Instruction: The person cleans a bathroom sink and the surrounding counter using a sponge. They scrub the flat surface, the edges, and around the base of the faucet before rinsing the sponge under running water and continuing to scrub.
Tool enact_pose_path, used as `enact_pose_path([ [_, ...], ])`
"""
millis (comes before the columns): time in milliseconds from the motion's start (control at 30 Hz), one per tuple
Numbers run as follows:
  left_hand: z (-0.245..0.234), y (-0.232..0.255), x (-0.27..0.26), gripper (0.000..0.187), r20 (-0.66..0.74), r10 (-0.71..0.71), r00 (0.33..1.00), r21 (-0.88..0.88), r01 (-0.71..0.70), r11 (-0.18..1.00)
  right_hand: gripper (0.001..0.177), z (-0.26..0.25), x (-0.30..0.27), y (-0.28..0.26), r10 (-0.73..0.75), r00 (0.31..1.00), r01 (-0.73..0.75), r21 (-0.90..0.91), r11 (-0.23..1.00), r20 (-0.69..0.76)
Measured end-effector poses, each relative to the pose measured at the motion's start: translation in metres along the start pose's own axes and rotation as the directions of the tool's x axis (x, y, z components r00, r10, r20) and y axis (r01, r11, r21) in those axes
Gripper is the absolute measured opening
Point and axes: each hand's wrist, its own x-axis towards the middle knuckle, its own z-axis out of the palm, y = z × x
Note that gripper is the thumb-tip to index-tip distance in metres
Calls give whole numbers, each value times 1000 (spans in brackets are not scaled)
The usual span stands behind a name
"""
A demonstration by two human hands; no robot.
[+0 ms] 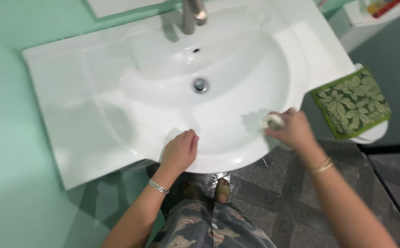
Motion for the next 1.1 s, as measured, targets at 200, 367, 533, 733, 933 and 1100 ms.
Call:
enact_pose_path([
  [200,-34,-49,-5,29,-92,-103,990,299,126,946,83,72,36,-67,-434,812,338,293,894,390],
  [367,-60,-84,-11,57,-302,-270,914,290,358,888,56,141,48,-173,-672,682,390,634,668,288],
  [533,-57,-85,-7,64,-310,-336,889,265,421,868,58,175,108,-257,-772,632,557,732,392,-67],
  [733,-54,-86,-2,63,-377,-407,832,210,505,837,61,177,169,-304,-723,589,756,563,334,-361],
  [933,-51,-89,1,61,-446,-392,804,194,515,835,56,159,145,-208,-964,249,564,796,218,87],
  [1100,-45,-85,-8,55,-487,-369,791,148,492,858,60,170,158,-239,-964,229,874,465,141,-137],
])
